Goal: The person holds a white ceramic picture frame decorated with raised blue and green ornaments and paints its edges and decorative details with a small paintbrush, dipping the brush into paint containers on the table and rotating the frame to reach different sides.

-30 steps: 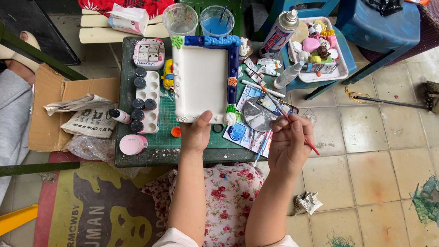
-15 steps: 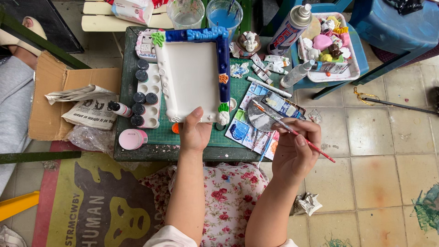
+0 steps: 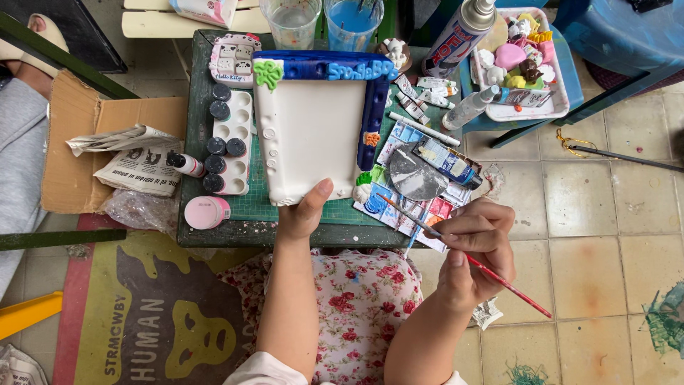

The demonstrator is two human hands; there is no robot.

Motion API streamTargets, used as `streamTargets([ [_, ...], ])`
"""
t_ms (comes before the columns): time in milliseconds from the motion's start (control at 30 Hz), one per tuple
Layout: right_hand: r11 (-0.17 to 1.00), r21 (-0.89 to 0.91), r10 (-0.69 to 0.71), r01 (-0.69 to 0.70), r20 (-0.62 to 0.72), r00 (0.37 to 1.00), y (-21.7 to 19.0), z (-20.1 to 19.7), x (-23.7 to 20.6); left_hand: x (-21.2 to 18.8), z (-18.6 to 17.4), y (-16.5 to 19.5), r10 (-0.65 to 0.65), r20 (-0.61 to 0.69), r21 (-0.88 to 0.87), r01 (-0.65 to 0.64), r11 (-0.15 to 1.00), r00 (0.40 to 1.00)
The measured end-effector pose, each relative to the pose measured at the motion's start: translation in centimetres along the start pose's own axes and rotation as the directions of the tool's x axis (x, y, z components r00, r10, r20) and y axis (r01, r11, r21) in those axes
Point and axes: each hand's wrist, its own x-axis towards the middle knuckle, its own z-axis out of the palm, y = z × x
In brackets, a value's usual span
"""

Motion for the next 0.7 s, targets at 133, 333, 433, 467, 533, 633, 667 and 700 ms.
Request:
streamTargets([
  [133, 0.998, -0.067, -0.008, 0.012, 0.051, 0.999, -1.0, 0.2, 0.4, -0.2, 0.1, 0.3, 0.01, -0.029, 0.021, -0.01, 1.0, 1.0],
  [333, 0.991, -0.13, -0.01, 0.018, 0.061, 0.998, -1.5, 1.0, 0.7, 0.0, -0.1, 0.5, 0.03, -0.035, 0.026, -0.029, 0.999, 0.999],
  [433, 0.991, -0.137, -0.002, 0.013, 0.076, 0.997, -1.6, 1.2, 0.7, 0.0, -0.1, 0.5, 0.03, -0.033, 0.032, -0.029, 0.999, 0.999],
  [467, 0.988, -0.153, -0.008, 0.022, 0.095, 0.995, -1.5, 1.2, 0.8, 0.0, -0.1, 0.5, 0.029, -0.03, 0.034, -0.028, 0.999, 0.999],
  [533, 0.986, -0.166, -0.007, 0.026, 0.114, 0.994, -1.5, 1.2, 0.8, 0.0, -0.1, 0.5, 0.032, -0.023, 0.04, -0.031, 0.999, 0.999],
  [633, 0.987, -0.159, 0.0, 0.017, 0.112, 0.994, -1.5, 1.3, 0.8, 0.0, -0.2, 0.5, 0.039, -0.016, 0.044, -0.038, 0.998, 0.999],
  [667, 0.987, -0.159, -0.004, 0.022, 0.109, 0.994, -1.5, 1.3, 0.9, 0.0, -0.2, 0.5, 0.039, -0.018, 0.038, -0.039, 0.999, 0.999],
  [700, 0.987, -0.159, -0.009, 0.026, 0.106, 0.994, -1.5, 1.3, 0.9, 0.0, -0.2, 0.5, 0.04, -0.02, 0.033, -0.039, 0.999, 0.999],
])
